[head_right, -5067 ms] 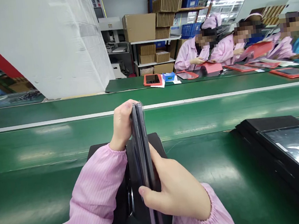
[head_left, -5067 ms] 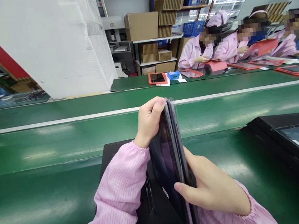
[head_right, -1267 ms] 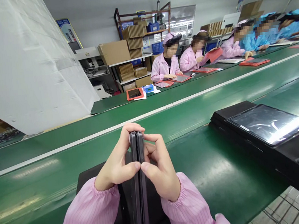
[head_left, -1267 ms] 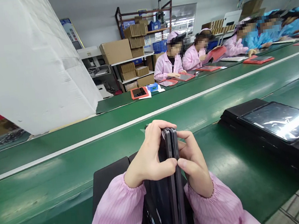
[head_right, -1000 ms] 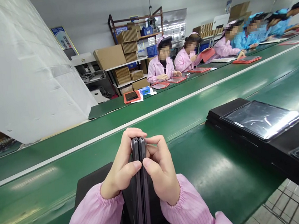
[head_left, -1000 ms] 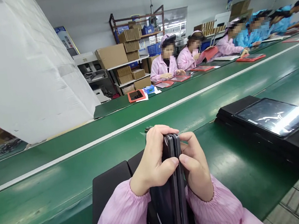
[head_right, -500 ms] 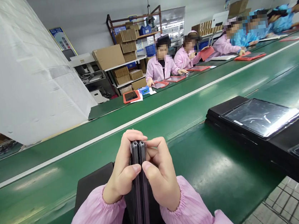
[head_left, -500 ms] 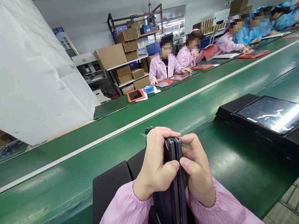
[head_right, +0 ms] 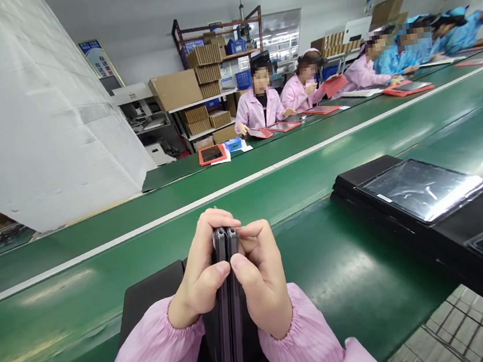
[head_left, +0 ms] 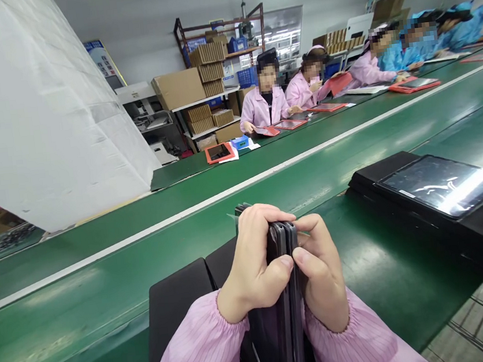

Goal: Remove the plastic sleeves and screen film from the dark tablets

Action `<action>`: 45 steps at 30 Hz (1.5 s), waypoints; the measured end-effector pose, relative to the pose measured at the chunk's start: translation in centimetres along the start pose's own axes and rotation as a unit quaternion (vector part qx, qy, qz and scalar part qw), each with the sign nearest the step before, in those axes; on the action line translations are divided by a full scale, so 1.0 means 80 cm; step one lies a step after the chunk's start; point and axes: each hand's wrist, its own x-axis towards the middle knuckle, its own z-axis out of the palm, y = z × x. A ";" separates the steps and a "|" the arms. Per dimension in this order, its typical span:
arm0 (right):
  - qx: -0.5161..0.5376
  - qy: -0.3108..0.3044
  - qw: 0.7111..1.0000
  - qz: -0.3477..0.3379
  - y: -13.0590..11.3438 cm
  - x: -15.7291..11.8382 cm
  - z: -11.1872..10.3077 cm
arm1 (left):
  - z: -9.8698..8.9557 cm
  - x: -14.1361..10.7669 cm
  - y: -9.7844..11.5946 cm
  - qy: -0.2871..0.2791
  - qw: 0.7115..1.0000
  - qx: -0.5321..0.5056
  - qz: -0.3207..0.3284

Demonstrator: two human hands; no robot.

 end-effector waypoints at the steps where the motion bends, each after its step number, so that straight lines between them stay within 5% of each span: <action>1: -0.002 -0.003 1.000 0.000 0.001 0.000 0.001 | -0.001 0.000 0.000 0.001 1.000 -0.004 -0.006; 17: -0.153 -0.085 0.984 -0.040 -0.005 -0.011 0.010 | -0.014 0.000 0.018 0.091 0.986 -0.051 -0.132; 21: -0.226 -0.093 0.970 0.016 -0.011 -0.010 0.017 | -0.006 0.000 0.011 0.125 0.980 -0.059 -0.145; 25: -0.298 -0.116 0.943 0.095 -0.015 -0.010 0.017 | -0.006 -0.009 -0.027 0.278 0.949 0.004 -0.152; 27: -0.315 -0.113 0.937 0.098 -0.016 -0.009 0.015 | -0.011 -0.020 -0.053 0.359 0.907 0.016 -0.221; 28: -0.318 -0.111 0.937 0.093 -0.016 -0.009 0.014 | -0.014 -0.027 -0.064 0.355 0.890 -0.019 -0.285; 30: -0.319 -0.112 0.938 0.076 -0.016 -0.009 0.013 | -0.017 -0.040 -0.078 0.278 0.861 -0.130 -0.406; 32: -0.315 -0.121 0.940 0.052 -0.017 -0.011 0.015 | -0.017 -0.048 -0.080 0.219 0.836 -0.199 -0.462; 36: -0.286 -0.140 0.948 0.017 -0.024 -0.023 0.018 | -0.019 -0.037 -0.062 0.275 0.845 -0.142 -0.436; 39: -0.269 -0.166 0.949 0.004 -0.029 -0.028 0.016 | -0.036 -0.012 -0.048 0.281 0.883 -0.080 -0.367; 45: -0.278 -0.289 0.916 0.019 -0.022 -0.011 0.002 | -0.071 0.015 -0.051 0.317 0.920 0.004 -0.232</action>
